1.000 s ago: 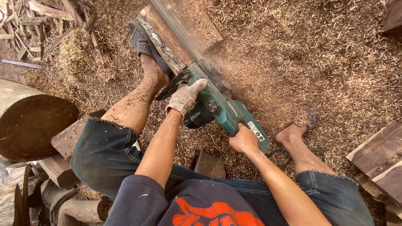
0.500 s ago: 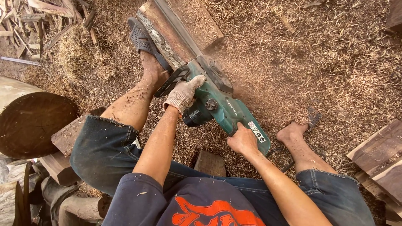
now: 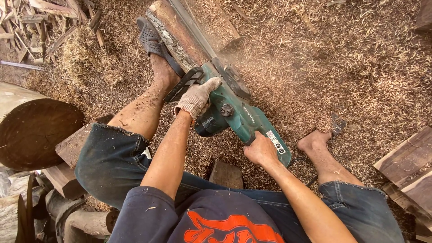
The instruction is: The person sits on the ground in a sawdust-covered wood yard and uses an electric chainsaw to cut hardwood blocks placed against a log. They reposition blocks by hand between cuts and move finished pieces aside, continuing to saw more blocks.
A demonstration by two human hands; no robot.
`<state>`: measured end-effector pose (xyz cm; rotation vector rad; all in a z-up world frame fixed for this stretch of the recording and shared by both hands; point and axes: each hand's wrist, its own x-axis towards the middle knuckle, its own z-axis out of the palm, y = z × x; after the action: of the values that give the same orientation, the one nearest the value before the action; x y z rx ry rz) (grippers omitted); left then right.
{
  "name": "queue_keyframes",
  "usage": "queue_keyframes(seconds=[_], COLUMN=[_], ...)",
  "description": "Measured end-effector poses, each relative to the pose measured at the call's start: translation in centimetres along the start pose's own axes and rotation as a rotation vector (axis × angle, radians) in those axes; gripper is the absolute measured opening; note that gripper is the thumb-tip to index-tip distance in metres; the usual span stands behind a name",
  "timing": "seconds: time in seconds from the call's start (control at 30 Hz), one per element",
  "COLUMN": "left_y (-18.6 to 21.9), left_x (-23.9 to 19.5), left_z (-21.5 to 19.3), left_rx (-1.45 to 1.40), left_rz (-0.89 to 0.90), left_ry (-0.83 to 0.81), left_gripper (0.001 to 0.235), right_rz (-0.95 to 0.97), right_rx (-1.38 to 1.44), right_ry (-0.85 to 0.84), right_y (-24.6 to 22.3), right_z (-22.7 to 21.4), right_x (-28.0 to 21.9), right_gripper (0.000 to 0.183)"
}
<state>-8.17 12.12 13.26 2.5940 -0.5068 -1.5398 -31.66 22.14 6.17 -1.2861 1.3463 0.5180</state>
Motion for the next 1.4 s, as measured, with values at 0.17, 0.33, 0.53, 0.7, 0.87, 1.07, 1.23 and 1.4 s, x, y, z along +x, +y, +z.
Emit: queue_keyframes(seconds=[0.17,0.33,0.53,0.7,0.87,1.07,1.23,1.4], left_y=[-1.5,-1.5,-1.2,-3.5,-3.2,-1.8,-3.6,-3.4], left_x=[2.2,2.0,1.3,2.2,1.3,3.7,8.0,4.7], left_z=[1.4,3.3,3.3,4.5,7.2,12.7,14.6,8.6], left_rx=[0.122,0.259,0.244,0.078,0.049,0.484,0.817,0.748], left_rz=[0.046,0.016,0.012,0.180,0.319,0.368,0.317,0.430], left_ry=[0.060,0.103,0.073,0.062,-0.018,-0.135,-0.293,-0.284], left_gripper=[0.077,0.096,0.088,0.068,0.050,0.062,0.079,0.068], right_rz=[-0.009,-0.076,-0.055,-0.004,0.052,0.207,0.047,-0.287], right_rx=[0.037,0.114,0.142,0.116,0.037,-0.497,0.082,0.130], right_ry=[-0.014,-0.030,-0.040,-0.022,-0.086,-0.263,0.234,0.492], right_y=[1.8,4.4,4.7,5.6,7.4,4.4,0.5,-14.1], right_z=[1.0,1.7,2.1,2.4,3.0,-0.2,-5.1,-8.6], right_x=[2.2,4.9,5.4,6.0,6.6,5.7,7.1,8.9], right_gripper=[0.058,0.055,0.056,0.071,0.086,0.056,0.040,0.073])
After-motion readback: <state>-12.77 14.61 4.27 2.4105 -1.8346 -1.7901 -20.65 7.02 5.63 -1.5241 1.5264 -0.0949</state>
